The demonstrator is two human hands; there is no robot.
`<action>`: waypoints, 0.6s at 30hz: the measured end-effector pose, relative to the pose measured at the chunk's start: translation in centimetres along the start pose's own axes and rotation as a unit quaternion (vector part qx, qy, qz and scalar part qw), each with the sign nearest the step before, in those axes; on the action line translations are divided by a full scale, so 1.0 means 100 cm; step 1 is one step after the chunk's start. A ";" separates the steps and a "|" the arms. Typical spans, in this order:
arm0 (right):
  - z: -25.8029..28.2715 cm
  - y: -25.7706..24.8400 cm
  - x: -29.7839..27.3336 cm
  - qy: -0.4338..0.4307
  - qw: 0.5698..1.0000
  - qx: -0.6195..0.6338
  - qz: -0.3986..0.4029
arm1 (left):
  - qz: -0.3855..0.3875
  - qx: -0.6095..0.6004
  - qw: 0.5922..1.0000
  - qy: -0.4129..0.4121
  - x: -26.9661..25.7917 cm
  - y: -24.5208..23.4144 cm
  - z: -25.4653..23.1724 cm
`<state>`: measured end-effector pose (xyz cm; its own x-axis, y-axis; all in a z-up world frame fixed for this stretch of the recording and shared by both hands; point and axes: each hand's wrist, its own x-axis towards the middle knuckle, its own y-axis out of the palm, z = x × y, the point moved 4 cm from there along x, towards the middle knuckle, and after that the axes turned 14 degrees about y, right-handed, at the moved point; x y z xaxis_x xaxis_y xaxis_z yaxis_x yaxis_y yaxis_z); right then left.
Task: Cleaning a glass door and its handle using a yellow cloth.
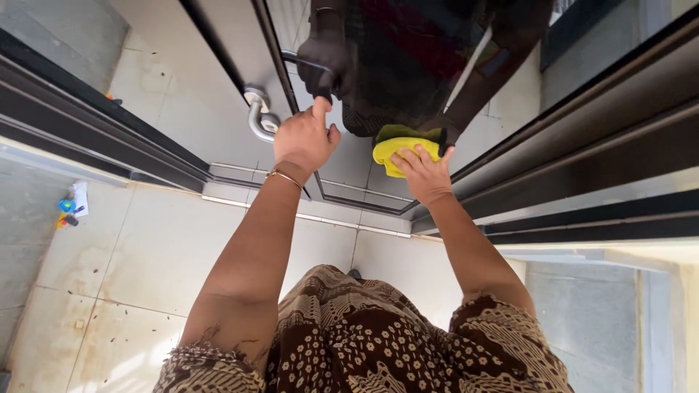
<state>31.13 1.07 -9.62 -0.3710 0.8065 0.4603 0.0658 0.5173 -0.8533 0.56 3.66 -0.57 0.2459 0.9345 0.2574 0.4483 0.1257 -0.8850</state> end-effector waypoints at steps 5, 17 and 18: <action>-0.003 -0.042 0.035 -0.003 0.997 -0.053 -0.048 | -0.001 -0.012 1.000 0.008 0.000 0.006 0.000; 0.058 -0.094 0.167 0.034 0.992 -0.103 -0.065 | -0.060 -0.127 0.990 0.018 -0.005 0.005 0.013; 0.065 -0.068 0.151 0.029 0.992 -0.100 -0.067 | -0.063 -0.125 0.990 0.013 -0.004 0.007 0.016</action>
<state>19.08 7.91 1.59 -0.3359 0.7389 0.5841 0.2039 0.6625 -0.7208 -0.55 3.93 -1.92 0.1949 0.9076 0.3718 0.6750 0.1509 -0.7223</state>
